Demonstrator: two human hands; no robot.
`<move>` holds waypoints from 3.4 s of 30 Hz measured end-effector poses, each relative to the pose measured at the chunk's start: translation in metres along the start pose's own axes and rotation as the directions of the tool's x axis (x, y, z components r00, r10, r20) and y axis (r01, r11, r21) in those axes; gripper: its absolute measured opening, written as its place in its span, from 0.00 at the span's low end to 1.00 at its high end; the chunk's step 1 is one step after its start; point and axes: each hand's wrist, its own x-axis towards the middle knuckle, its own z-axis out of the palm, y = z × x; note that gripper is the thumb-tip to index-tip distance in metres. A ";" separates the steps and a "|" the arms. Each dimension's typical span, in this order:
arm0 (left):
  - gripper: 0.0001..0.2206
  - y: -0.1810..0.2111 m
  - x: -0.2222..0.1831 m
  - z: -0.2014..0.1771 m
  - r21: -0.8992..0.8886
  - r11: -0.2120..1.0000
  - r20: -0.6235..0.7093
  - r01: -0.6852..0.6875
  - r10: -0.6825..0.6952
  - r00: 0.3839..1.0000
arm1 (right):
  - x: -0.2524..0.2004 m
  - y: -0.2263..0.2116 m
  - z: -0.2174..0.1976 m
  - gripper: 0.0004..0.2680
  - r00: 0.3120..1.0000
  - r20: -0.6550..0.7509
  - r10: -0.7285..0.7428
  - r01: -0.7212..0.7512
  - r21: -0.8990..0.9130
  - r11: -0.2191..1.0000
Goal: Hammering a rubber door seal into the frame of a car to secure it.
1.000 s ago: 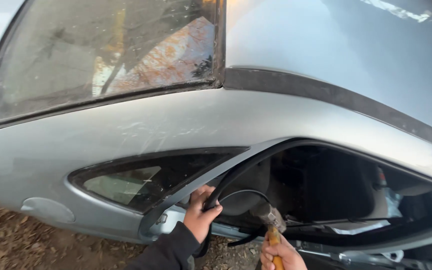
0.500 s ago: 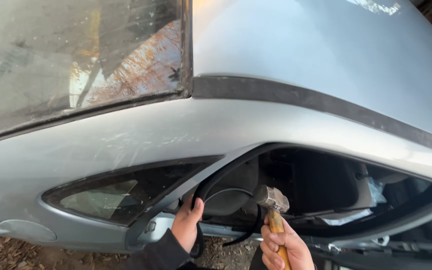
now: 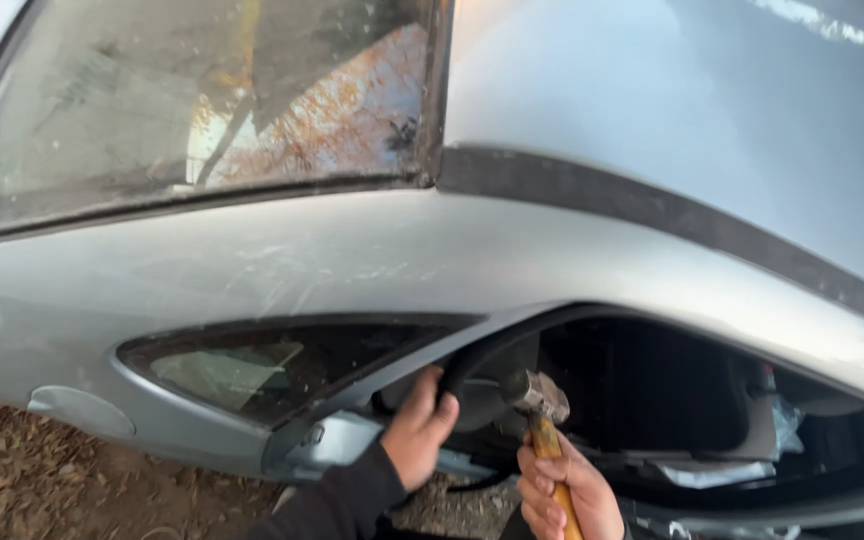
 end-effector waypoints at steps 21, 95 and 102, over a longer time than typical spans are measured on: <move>0.28 0.038 -0.003 0.027 0.251 0.949 0.348 -0.189 0.094 0.933 | 0.008 -0.053 0.038 0.05 0.988 -0.092 -0.122 0.110 -0.126 0.986; 0.16 0.086 0.028 0.088 0.570 0.733 0.231 -0.372 0.292 0.928 | -0.001 -0.052 0.124 0.07 0.999 -0.039 -0.019 0.026 0.184 0.983; 0.24 0.085 0.009 0.089 0.380 0.899 0.010 -0.216 0.230 0.973 | 0.003 -0.058 0.094 0.09 0.993 0.021 0.112 -0.114 0.257 0.960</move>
